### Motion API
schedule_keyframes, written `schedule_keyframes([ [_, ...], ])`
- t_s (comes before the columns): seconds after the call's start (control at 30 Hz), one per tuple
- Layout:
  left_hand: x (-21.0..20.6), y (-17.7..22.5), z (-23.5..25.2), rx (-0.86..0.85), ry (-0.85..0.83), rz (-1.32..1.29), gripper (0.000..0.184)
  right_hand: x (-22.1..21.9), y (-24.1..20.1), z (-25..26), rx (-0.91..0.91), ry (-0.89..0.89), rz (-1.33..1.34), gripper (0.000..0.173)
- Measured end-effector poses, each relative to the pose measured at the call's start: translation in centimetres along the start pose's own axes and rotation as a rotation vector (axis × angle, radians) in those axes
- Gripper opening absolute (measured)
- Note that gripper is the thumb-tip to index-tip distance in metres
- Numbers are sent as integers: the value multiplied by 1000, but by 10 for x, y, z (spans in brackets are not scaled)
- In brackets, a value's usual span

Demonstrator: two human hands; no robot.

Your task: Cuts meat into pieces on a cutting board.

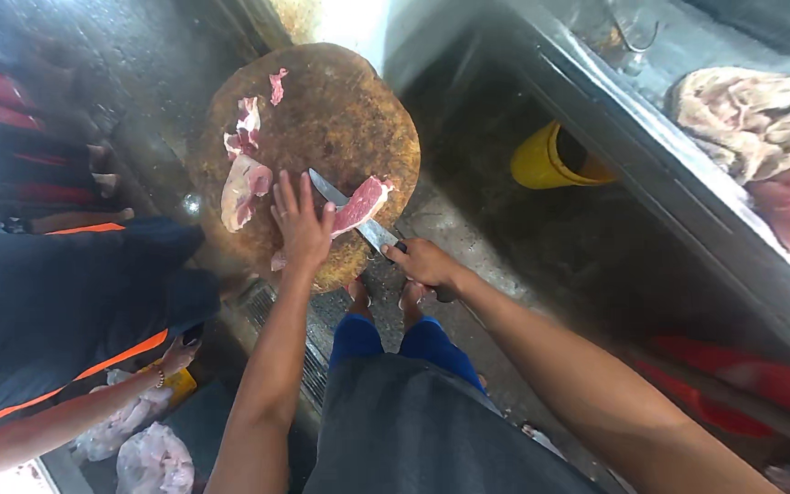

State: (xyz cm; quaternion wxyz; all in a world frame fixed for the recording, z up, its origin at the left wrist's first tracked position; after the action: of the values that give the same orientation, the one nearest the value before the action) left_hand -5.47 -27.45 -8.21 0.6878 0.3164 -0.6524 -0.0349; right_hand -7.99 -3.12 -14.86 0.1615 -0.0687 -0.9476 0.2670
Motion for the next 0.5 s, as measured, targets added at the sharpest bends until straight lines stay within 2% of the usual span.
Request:
schedule_keyframes([
  [0.13, -41, 12, 17, -46, -87, 203, 75, -4, 0, -6, -9, 17, -58, 67],
  [0.3, -42, 12, 16, -32, -124, 273, 75, -31, 25, -27, -34, 26, -63, 67],
  [0.5, -38, 12, 23, -31, -158, 266, 76, -29, -27, -2, -25, 1, -14, 61],
])
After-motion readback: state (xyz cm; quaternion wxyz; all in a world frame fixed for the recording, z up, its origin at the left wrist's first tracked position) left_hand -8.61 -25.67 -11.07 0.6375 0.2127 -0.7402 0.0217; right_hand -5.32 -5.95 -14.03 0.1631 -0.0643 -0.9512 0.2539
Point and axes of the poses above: each hand's wrist, its own z-axis towards the middle knuckle, its own x-axis out of the back of the hand, y = z × x, the point moved 5 cm from there along z, towards the middle knuckle, and after that the axes turned 9 degrees about -z, right-handed, at the moved point
